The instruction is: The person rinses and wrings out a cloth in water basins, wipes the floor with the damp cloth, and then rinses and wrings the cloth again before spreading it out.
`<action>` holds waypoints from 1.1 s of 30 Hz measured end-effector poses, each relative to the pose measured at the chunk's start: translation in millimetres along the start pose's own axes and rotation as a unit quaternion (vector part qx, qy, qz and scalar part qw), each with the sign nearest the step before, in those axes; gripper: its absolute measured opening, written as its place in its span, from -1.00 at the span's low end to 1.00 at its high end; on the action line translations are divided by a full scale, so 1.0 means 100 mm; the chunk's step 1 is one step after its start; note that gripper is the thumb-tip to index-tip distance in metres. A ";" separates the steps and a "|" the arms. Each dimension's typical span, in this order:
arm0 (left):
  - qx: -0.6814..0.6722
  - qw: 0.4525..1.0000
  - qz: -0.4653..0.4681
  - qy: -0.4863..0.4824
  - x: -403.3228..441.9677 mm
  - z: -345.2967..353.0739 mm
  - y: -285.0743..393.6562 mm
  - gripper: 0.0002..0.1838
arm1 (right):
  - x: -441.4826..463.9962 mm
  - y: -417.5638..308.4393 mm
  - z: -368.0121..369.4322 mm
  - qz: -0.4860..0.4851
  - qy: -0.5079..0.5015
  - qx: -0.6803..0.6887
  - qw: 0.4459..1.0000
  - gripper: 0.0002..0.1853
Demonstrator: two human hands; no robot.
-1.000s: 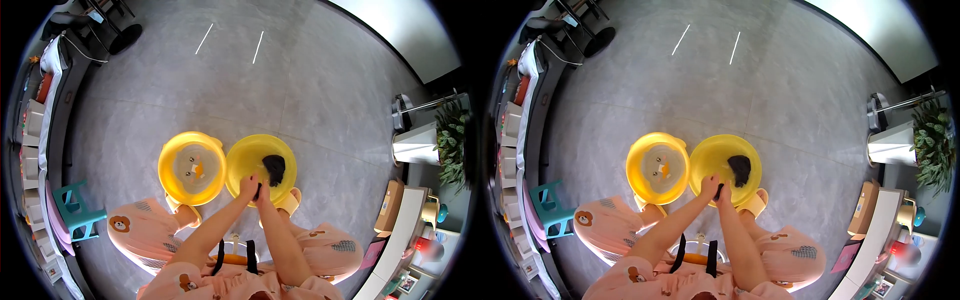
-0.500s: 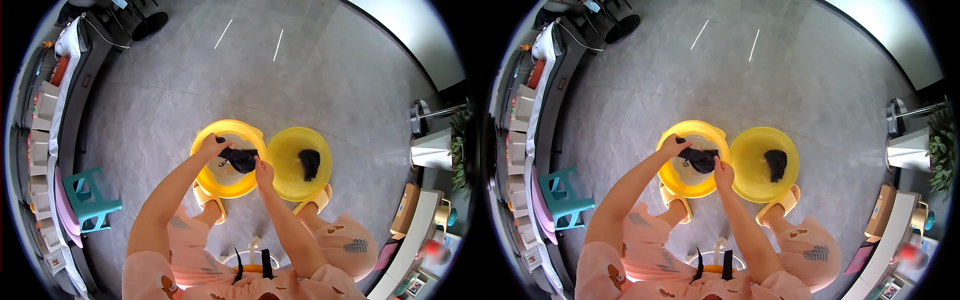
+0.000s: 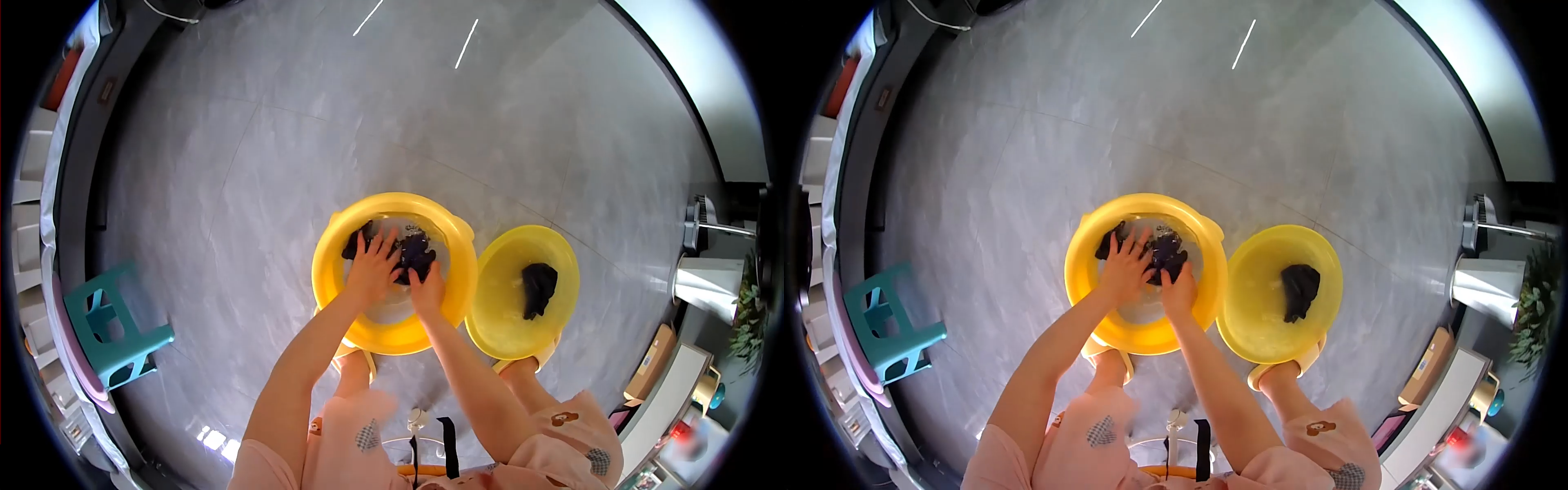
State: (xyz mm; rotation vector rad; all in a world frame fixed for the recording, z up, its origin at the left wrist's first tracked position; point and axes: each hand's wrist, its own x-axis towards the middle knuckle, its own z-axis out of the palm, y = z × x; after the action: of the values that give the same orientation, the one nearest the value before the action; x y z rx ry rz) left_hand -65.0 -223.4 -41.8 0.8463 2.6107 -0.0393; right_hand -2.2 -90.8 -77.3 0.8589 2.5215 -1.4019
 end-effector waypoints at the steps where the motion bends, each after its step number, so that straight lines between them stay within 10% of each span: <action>1: 0.010 0.999 0.015 0.028 0.03 0.02 -0.05 -0.46 | 0.02 0.02 0.01 -0.018 0.026 0.013 0.999 -0.59; 5: -0.265 0.930 -0.226 0.120 0.11 0.05 0.13 -0.52 | -0.05 0.10 0.33 0.147 0.130 0.336 0.921 -0.65; 10: -0.610 0.712 -0.282 0.205 0.08 0.04 0.53 -0.75 | 0.11 -0.33 0.04 0.332 -0.132 0.618 0.701 -0.57; 16: -0.538 0.792 -0.143 0.251 -0.29 -0.59 0.90 -0.68 | 0.51 -0.01 -0.15 0.346 -0.404 0.575 0.621 -0.61; 28: -0.307 0.864 -0.268 0.297 -0.07 -0.06 0.06 -0.76 | -0.20 -0.26 -0.10 0.208 -0.008 0.389 0.897 -0.44; 33: -0.303 0.878 -0.300 0.218 0.10 0.03 0.06 -0.55 | 0.04 0.05 0.04 0.206 -0.078 0.141 0.965 -0.45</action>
State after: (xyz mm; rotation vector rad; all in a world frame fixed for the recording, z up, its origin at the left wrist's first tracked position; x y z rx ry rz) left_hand -67.7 -213.6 -48.2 -0.2142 2.9005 0.8396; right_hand -3.3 -90.4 -84.5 1.1843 1.9099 -1.6213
